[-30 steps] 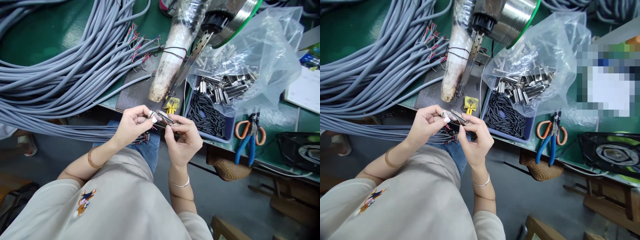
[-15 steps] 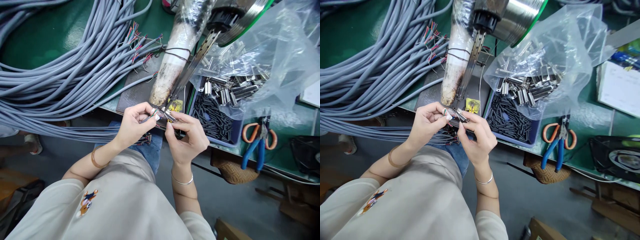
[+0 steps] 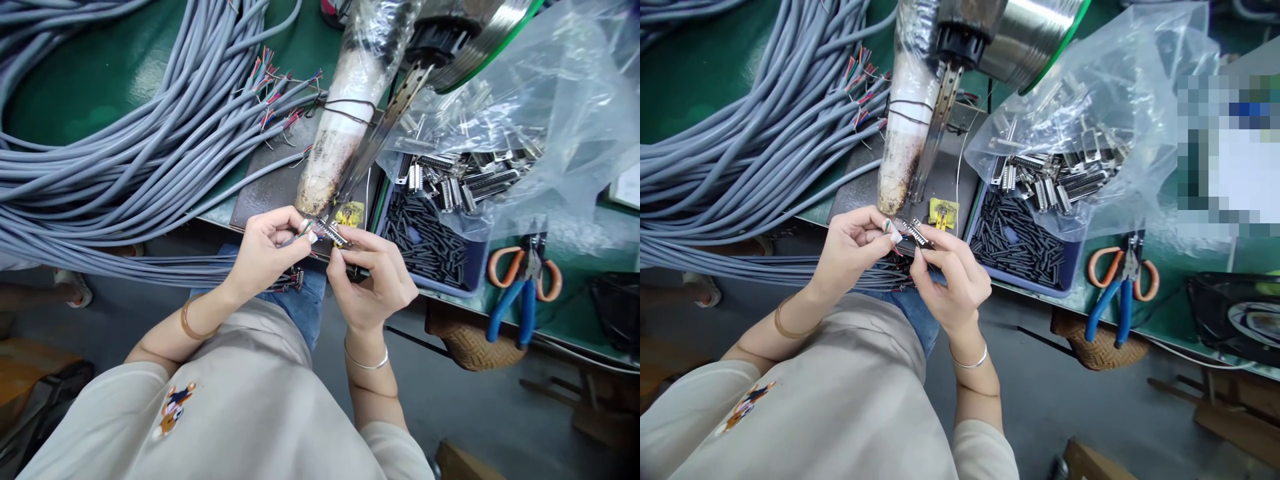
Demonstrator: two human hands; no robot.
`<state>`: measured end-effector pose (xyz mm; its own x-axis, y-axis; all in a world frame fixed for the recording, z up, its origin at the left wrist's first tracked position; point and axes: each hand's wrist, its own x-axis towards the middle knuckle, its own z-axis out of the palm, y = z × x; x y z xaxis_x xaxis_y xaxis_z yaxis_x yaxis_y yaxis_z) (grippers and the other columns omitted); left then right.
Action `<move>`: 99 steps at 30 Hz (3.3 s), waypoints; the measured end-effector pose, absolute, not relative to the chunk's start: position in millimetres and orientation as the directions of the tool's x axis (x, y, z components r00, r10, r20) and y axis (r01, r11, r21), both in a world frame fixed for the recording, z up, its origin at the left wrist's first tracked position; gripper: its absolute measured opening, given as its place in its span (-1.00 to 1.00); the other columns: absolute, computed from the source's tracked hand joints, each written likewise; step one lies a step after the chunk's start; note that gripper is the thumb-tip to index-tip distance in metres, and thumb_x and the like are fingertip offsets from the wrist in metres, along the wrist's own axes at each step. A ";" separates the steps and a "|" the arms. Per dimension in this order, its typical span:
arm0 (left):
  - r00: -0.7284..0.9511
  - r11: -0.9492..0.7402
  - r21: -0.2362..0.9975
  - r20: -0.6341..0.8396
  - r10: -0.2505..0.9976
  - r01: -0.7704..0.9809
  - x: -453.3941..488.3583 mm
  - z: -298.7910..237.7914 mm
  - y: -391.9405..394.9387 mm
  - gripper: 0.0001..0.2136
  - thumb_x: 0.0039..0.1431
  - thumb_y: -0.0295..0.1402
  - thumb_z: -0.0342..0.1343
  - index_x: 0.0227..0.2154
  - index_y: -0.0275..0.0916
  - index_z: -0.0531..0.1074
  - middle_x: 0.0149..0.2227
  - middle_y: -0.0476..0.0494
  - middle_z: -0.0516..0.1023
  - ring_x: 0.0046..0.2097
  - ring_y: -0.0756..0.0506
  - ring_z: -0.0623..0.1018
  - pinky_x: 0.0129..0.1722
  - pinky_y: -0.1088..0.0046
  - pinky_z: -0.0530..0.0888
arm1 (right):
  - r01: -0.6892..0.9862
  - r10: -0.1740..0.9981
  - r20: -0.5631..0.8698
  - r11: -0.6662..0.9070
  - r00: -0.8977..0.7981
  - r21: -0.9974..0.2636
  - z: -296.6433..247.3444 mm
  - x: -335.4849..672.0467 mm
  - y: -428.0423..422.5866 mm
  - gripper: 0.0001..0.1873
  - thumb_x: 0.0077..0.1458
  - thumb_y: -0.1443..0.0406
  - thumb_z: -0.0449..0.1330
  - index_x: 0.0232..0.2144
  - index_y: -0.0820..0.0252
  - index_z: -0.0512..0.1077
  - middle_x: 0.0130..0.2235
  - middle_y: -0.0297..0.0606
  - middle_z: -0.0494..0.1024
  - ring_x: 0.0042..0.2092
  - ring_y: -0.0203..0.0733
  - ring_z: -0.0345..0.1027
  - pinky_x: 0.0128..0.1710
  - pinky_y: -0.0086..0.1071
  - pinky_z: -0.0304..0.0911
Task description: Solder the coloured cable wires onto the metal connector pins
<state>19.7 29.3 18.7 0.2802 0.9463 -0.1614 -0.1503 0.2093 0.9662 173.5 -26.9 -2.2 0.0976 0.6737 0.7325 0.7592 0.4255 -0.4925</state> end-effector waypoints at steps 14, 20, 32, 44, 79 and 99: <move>0.173 0.032 0.997 -0.020 0.985 -0.066 24.6 16.3 19.2 -0.87 0.12 -0.43 0.26 -0.50 -0.24 0.44 -0.52 0.03 0.38 -0.49 0.08 0.32 -0.51 0.57 0.26 | 0.748 0.684 0.714 0.394 0.149 -0.533 -2.6 168.1 -24.7 -0.81 0.13 0.43 0.40 -0.32 0.08 0.47 -0.14 -0.30 0.72 -0.14 -0.16 0.66 -0.12 -0.24 0.60; 0.143 -0.015 1.000 0.014 0.990 0.001 25.6 19.3 17.5 -0.87 0.12 -0.42 0.28 -0.48 -0.24 0.45 -0.53 0.06 0.37 -0.55 0.12 0.24 -0.56 0.56 0.19 | 0.757 0.683 0.714 0.383 0.154 -0.530 0.1 166.8 -23.9 -0.81 0.12 0.43 0.41 -0.28 0.05 0.52 -0.11 -0.32 0.71 -0.12 -0.16 0.65 -0.13 -0.27 0.61; 0.179 0.039 0.999 -0.034 0.983 -0.022 23.2 17.7 16.2 -0.88 0.05 -0.43 0.31 -0.50 -0.25 0.47 -0.51 0.00 0.44 -0.49 0.08 0.36 -0.53 0.59 0.28 | 0.823 0.650 0.759 0.409 0.041 -0.394 -8.5 170.4 -34.5 -0.82 0.17 0.41 0.37 -0.26 0.07 0.46 -0.09 -0.28 0.73 -0.15 -0.20 0.67 -0.18 -0.37 0.60; 0.410 0.421 0.854 -0.281 0.868 -0.306 14.4 18.2 24.8 -0.67 -0.17 -0.35 0.55 -0.52 -0.30 0.46 -0.54 0.04 0.56 -0.65 0.21 0.22 -0.64 0.65 0.24 | 0.637 0.368 0.792 0.469 0.488 -0.611 0.1 178.4 -37.2 -0.69 0.25 0.33 0.31 0.04 -0.04 0.55 -0.45 -0.48 0.59 -0.68 -0.39 0.32 -0.78 -0.48 0.18; 0.161 -0.281 0.957 0.268 0.950 0.064 28.2 10.1 20.4 -0.84 0.15 -0.56 0.15 -0.49 -0.25 0.35 -0.55 0.13 0.33 -0.60 0.17 0.18 -0.61 0.61 0.10 | 0.752 0.672 0.726 0.401 0.147 -0.523 -12.5 166.8 -33.2 -0.82 0.16 0.47 0.35 -0.24 0.12 0.48 -0.12 -0.26 0.75 -0.12 -0.21 0.67 -0.11 -0.35 0.57; 0.181 -0.214 0.972 0.194 0.964 0.098 25.7 9.6 18.8 -0.88 0.13 -0.49 0.17 -0.49 -0.24 0.39 -0.52 0.07 0.40 -0.57 0.14 0.24 -0.60 0.62 0.18 | 0.859 0.604 0.797 0.399 0.016 -0.320 -14.2 167.8 -34.9 -0.84 0.17 0.41 0.37 -0.29 0.09 0.47 -0.14 -0.30 0.76 -0.19 -0.23 0.69 -0.18 -0.41 0.62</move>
